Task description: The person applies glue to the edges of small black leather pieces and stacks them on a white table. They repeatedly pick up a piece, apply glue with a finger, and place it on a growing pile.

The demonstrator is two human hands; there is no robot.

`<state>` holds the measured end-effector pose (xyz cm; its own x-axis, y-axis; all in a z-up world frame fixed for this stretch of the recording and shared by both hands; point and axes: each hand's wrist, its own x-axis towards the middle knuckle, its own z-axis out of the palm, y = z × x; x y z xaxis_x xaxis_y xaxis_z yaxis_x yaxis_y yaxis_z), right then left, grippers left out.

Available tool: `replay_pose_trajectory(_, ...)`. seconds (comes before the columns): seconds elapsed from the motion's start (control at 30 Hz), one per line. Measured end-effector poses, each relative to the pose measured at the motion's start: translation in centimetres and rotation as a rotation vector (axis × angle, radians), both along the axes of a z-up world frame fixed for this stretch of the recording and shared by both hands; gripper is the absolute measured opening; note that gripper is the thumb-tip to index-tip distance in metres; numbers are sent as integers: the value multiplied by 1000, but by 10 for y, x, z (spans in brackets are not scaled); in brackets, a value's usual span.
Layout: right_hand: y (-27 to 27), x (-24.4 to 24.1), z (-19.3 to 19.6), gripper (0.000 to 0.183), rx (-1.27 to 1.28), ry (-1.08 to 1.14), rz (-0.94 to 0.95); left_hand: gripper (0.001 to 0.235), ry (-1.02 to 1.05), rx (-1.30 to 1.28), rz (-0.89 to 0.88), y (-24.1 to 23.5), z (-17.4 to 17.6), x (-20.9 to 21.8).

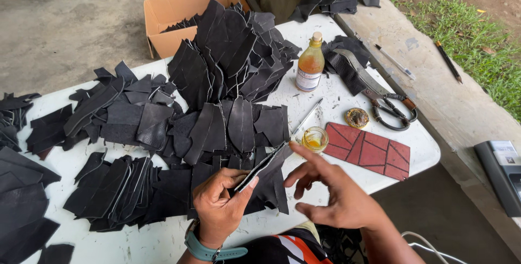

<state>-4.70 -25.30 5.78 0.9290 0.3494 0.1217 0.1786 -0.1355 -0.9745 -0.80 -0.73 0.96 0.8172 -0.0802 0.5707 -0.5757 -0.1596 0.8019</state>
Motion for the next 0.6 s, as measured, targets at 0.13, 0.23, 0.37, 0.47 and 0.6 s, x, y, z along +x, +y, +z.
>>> replay_pose_trajectory(0.13,17,1,4,94,-246,-36,44,11,-43,-85,-89,3,-1,3)
replay_pose_trajectory(0.23,24,-2,8,88,-259,-166,20,13,4,-25,-14,5,-3,3)
replay_pose_trajectory(0.37,34,-6,13,88,-381,-216,-21,12,-26,-50,-51,4,0,3)
replay_pose_trajectory(0.47,43,-10,11,86,-457,-228,-56,15,-17,-18,-31,3,2,2)
replay_pose_trajectory(0.6,50,-12,10,83,-513,-441,-28,19,-66,-15,-57,3,6,5)
